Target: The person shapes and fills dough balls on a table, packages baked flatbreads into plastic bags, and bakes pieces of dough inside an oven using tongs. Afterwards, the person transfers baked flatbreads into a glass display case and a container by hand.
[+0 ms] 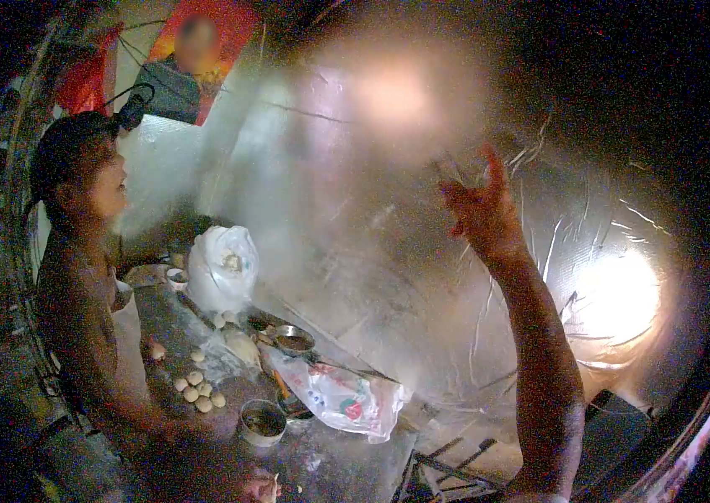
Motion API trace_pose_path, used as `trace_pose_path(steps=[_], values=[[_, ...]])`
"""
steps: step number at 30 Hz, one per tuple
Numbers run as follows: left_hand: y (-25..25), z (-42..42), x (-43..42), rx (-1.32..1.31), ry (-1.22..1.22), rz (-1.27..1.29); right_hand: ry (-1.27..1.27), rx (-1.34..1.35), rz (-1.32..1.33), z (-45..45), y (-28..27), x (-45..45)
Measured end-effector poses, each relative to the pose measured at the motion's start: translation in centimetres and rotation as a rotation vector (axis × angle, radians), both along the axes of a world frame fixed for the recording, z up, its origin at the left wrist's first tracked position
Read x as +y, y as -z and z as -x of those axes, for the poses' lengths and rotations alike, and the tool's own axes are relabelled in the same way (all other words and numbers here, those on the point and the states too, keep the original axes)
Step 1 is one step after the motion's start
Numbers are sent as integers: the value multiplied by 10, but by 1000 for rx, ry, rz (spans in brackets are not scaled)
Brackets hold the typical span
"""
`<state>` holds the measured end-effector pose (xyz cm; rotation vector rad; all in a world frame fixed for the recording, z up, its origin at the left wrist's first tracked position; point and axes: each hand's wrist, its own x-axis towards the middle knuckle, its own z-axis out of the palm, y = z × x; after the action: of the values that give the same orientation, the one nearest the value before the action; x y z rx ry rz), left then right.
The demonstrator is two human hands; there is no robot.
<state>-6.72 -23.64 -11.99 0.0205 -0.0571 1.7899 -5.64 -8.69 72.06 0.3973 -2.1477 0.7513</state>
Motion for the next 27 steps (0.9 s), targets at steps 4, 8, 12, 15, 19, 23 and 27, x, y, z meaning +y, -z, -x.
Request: trace_pose_path(steps=[4, 8, 12, 15, 19, 23, 27], values=[[-35, -2, -12, 197, -80, 347, -39, 14, 0, 2, -4, -11], [-38, -8, -2, 206, -43, -100, 10, 4, 22, 12, -14, -24], [-24, 2, 7, 262, -91, 10, 131, 45, -18, 17, -20, -37], [-24, 1, -1, 345, 32, -46, -70, 10, 80, 16, -20, -40], [-38, -7, -8, 193, -58, 185, 0, 52, 1, 5, -22, -54], [-102, -30, -27, 203, -171, 221, -30, 94, -40, -3, -11, -67], [-68, -20, -8, 722, -390, -479, 18, -130, 38, 43, 33, -50]])
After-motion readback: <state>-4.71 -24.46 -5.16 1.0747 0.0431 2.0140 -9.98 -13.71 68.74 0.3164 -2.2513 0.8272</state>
